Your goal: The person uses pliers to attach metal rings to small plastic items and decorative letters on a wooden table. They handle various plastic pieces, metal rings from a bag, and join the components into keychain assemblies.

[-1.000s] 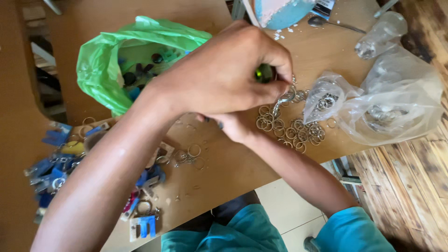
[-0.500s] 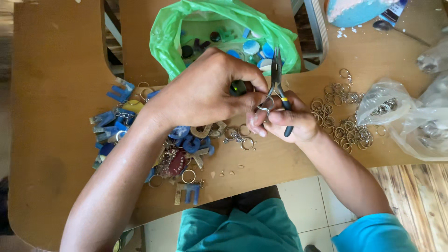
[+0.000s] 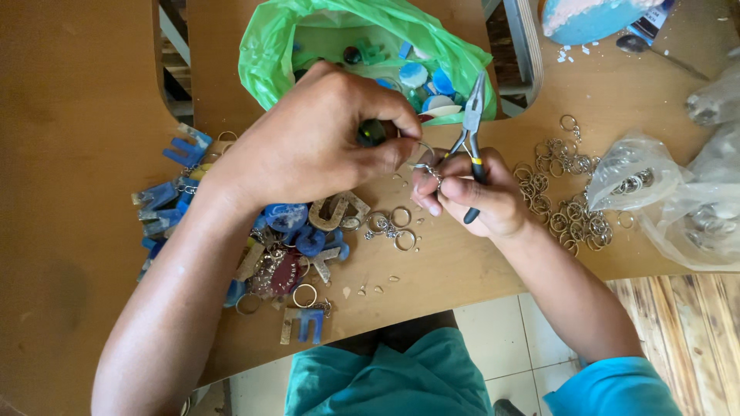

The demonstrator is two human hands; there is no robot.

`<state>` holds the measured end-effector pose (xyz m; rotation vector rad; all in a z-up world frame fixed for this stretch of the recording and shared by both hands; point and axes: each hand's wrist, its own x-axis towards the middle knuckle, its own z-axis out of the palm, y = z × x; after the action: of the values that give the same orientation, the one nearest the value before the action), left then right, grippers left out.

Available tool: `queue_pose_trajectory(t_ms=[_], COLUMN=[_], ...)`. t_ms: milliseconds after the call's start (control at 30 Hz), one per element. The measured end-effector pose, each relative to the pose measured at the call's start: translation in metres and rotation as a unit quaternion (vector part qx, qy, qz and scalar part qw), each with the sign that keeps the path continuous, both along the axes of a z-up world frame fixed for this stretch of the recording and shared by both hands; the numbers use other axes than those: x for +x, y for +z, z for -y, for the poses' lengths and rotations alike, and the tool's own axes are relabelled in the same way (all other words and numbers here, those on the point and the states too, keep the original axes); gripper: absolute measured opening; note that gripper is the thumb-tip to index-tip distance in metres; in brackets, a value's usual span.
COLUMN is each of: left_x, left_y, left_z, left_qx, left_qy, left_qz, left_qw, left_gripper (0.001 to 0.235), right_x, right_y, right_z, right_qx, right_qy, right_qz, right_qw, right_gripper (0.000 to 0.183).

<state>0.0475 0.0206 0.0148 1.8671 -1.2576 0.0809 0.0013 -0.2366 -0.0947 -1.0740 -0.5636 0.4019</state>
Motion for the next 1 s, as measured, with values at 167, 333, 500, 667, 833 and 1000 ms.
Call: queue_pose_trajectory(t_ms=[167, 333, 500, 667, 833, 1000], left_x=[-0.008, -0.015, -0.019, -0.018, -0.022, -0.027], left_y=[-0.001, 0.001, -0.001, -0.006, -0.013, -0.021], left_z=[-0.012, -0.016, -0.018, -0.01, -0.002, 0.011], left_qx=[0.023, 0.075, 0.199, 0.3, 0.279, 0.029], left_qy=[0.016, 0.029, 0.058, 0.09, 0.102, 0.032], left_qz=[-0.004, -0.012, -0.075, -0.092, -0.088, -0.027], left_qw=[1.0, 0.997, 0.975, 0.945, 0.951, 0.999], left_gripper=[0.003, 0.016, 0.007, 0.012, 0.022, 0.01], right_x=[-0.001, 0.0, -0.01, -0.011, -0.011, -0.01], right_y=[-0.003, 0.0, 0.004, 0.008, 0.01, 0.014], right_z=[-0.005, -0.002, -0.005, -0.008, -0.009, -0.01], right_qx=[-0.043, -0.106, -0.18, -0.234, -0.24, -0.243], right_qy=[-0.153, -0.204, -0.232, -0.247, -0.249, -0.257], right_qz=[0.048, 0.107, 0.132, 0.224, 0.222, 0.219], right_qw=[0.986, 0.967, 0.947, 0.913, 0.912, 0.909], right_gripper=[0.019, 0.019, 0.015, 0.015, 0.015, 0.02])
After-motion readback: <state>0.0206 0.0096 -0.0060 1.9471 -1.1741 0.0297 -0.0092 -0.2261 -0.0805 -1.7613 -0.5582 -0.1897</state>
